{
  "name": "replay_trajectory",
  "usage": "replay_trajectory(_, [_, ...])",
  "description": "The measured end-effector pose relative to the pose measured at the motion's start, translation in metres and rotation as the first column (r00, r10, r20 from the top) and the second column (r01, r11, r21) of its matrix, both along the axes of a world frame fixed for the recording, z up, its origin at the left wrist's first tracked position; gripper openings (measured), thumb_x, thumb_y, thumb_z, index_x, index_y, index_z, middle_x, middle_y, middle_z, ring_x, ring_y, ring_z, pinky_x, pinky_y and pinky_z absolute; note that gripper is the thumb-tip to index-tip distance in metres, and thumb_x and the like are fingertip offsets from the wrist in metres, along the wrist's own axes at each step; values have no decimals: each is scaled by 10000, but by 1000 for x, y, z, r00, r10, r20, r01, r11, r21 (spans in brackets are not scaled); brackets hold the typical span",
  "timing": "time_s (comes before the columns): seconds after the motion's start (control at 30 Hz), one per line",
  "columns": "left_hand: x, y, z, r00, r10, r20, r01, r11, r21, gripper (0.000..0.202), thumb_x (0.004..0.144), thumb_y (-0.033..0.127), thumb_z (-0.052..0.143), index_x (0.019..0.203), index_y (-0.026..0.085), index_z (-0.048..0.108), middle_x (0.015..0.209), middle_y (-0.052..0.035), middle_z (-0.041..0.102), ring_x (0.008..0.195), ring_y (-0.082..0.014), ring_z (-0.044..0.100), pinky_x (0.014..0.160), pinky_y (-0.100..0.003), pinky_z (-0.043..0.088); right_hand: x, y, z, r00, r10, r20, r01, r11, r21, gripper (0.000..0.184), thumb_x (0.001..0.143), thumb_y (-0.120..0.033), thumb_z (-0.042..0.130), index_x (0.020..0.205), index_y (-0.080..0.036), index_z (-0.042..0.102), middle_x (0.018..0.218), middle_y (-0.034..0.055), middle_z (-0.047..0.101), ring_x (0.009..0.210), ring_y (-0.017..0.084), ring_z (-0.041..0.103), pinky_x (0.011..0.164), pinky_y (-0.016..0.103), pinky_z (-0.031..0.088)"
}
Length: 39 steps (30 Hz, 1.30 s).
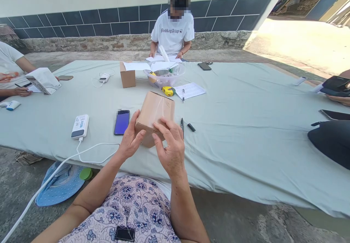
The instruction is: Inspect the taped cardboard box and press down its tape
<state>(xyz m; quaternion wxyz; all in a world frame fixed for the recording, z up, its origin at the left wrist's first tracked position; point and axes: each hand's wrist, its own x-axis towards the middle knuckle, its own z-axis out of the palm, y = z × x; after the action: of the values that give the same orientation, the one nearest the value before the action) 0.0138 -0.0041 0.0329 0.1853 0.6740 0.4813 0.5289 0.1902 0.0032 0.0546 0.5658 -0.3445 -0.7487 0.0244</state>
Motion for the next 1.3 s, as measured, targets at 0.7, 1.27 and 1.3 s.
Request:
replay_trajectory(0.7, [-5, -10, -9, 992, 81, 98, -77, 996, -43, 578, 1028, 561, 491, 1527, 297, 366, 1570, -148, 477, 1377, -255, 559, 1055, -393, 553, 2, 13, -24, 910, 58, -411, -167, 958, -234, 227, 966, -432, 651, 1072, -247, 730, 1283, 125, 683, 1231, 274, 658, 898, 426, 633])
replay_trajectory(1.27, [-12, -15, 2, 906, 418, -59, -402, 897, 184, 547, 948, 645, 582, 1283, 215, 537, 1440, -200, 484, 1456, -334, 435, 1119, -491, 467, 23, 46, -72, 957, 268, -114, -279, 738, -615, 831, 788, -645, 783, 1491, -294, 510, 1518, 158, 532, 1313, 336, 591, 1018, 539, 563])
replay_trajectory(1.3, [-14, -16, 3, 896, 440, -56, -425, 888, 176, 576, 928, 673, 595, 1268, 211, 541, 1454, -204, 472, 1463, -341, 428, 1129, -499, 455, 26, 47, -74, 956, 289, -54, -253, 718, -648, 872, 783, -634, 792, 1525, -304, 475, 1556, 157, 497, 1371, 353, 549, 1071, 571, 529])
